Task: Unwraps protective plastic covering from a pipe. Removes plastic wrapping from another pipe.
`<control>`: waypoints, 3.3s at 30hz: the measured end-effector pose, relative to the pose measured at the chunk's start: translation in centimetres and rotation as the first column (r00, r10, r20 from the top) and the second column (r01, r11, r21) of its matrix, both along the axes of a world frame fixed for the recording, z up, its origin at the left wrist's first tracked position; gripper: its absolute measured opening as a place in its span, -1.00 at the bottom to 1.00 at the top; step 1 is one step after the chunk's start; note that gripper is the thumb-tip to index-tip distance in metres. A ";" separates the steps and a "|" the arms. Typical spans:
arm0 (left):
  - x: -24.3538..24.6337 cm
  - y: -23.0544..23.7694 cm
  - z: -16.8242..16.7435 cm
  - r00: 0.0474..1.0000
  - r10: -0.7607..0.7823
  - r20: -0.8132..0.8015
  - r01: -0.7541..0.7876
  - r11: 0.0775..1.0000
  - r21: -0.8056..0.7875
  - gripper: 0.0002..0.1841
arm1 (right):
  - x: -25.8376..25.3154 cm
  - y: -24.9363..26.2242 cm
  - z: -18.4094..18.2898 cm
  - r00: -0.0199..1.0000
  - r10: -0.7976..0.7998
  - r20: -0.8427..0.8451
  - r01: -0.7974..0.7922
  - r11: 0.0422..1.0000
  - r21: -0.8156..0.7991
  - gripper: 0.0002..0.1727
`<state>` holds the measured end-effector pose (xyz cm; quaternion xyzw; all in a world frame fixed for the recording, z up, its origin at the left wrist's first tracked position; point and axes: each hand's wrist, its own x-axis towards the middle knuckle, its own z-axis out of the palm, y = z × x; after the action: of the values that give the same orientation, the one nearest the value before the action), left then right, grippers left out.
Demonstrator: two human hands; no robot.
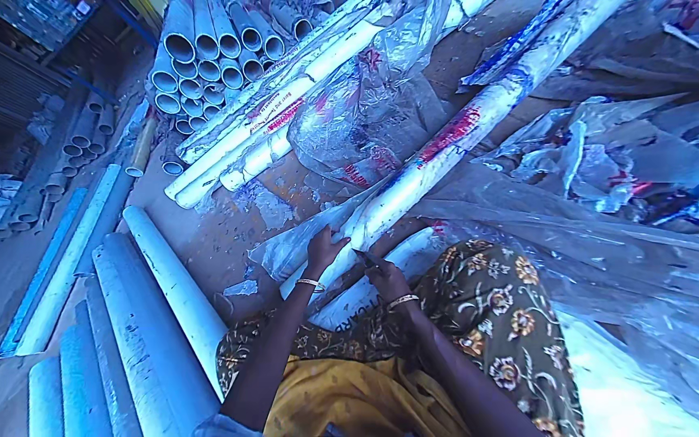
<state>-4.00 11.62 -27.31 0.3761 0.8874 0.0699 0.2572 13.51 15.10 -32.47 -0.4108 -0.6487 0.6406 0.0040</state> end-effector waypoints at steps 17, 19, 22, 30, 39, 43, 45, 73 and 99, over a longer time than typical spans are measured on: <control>3.1 -1.4 0.6 0.981 -0.029 -0.190 0.013 0.997 -0.081 -0.52 | -2.1 1.5 2.0 0.995 -0.082 0.054 0.066 0.965 0.253 -0.42; 3.7 -0.7 0.4 0.974 -0.036 -0.222 0.004 0.990 -0.140 -0.49 | -1.9 1.4 1.8 0.995 -0.086 0.041 0.074 0.969 0.235 -0.43; 4.2 -0.2 0.7 0.967 -0.044 -0.251 -0.001 0.984 -0.178 -0.54 | -1.7 1.2 1.8 0.996 -0.073 0.048 0.060 0.971 0.231 -0.43; 4.4 0.5 1.0 0.982 -0.054 -0.181 0.016 0.979 -0.205 -0.54 | -2.4 0.8 1.1 0.995 -0.090 -0.034 0.095 0.955 0.280 -0.47; 2.3 0.0 1.2 0.981 -0.149 -0.125 0.141 0.988 -0.069 -0.61 | -2.6 0.8 -1.2 0.971 -0.138 -0.198 0.197 0.926 0.322 -0.48; 2.0 -0.4 1.4 0.997 -0.061 -0.052 0.060 0.998 -0.019 -0.60 | -2.4 1.0 -1.3 0.965 -0.155 -0.211 0.217 0.924 0.313 -0.48; 1.9 -0.8 0.9 0.997 -0.054 -0.049 0.055 0.998 0.015 -0.59 | -2.5 1.0 -1.4 0.958 -0.169 -0.232 0.237 0.920 0.311 -0.48; 1.8 0.0 0.0 0.972 -0.187 -0.144 0.175 0.980 -0.092 -0.62 | -2.2 1.1 -1.0 0.942 -0.215 -0.257 0.279 0.929 0.244 -0.47; -0.4 0.8 1.5 0.978 -0.205 -0.042 0.197 0.970 -0.143 -0.55 | -2.3 0.7 -0.2 0.964 -0.206 -0.168 0.238 0.950 0.201 -0.48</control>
<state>-4.41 12.44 -25.83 0.4473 0.8543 -0.0286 0.2634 11.22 15.75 -32.65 -0.4306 -0.6630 0.5888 0.1685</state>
